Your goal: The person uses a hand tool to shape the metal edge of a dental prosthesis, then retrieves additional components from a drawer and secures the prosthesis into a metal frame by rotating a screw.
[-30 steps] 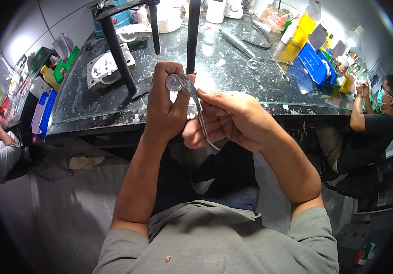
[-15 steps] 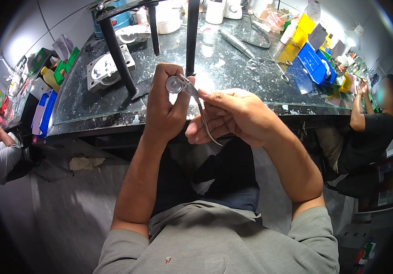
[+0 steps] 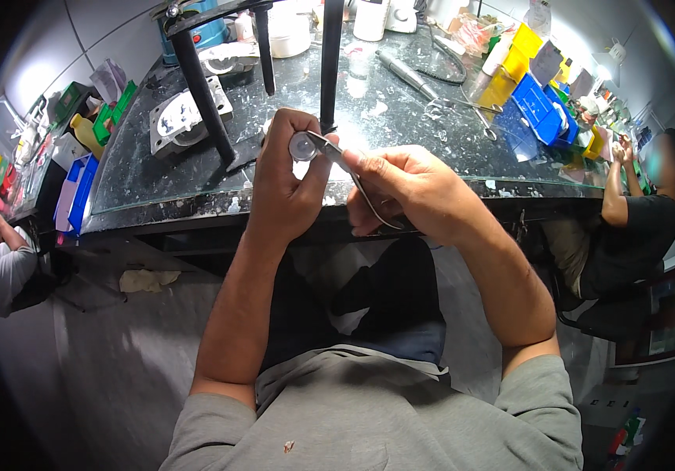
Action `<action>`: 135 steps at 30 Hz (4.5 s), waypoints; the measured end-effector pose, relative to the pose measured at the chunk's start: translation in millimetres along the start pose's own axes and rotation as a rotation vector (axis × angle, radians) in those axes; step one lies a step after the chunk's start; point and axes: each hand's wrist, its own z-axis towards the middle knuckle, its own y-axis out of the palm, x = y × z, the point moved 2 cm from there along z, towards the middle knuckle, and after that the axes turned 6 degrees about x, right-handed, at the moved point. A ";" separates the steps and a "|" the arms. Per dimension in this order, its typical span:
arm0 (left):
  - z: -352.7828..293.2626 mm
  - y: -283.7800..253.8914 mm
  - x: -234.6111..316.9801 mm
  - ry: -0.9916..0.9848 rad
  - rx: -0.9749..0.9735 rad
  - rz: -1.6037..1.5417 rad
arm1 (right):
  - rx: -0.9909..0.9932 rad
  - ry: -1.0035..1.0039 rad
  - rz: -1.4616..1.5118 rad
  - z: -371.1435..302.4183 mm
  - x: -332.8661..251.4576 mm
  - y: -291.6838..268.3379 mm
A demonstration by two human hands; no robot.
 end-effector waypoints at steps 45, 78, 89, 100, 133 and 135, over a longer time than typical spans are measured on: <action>-4.9 -3.3 -6.0 -0.006 -0.034 -0.043 | 0.047 -0.013 0.188 -2.3 6.3 18.6; -3.8 -2.3 -5.2 0.007 -0.038 0.055 | -0.070 0.161 0.175 -0.7 -14.3 -7.3; -2.0 0.5 0.1 0.042 0.072 -0.096 | 0.070 -0.019 0.220 -4.0 6.6 20.7; -4.1 -4.1 -1.3 0.045 -0.002 -0.053 | -0.147 0.075 0.422 -4.2 -2.0 18.2; -1.0 5.2 5.3 0.083 0.135 -0.054 | 0.064 0.067 0.215 -10.4 -5.6 17.2; 0.7 6.0 10.1 0.076 0.142 -0.057 | 0.037 0.016 0.208 -6.2 2.9 17.2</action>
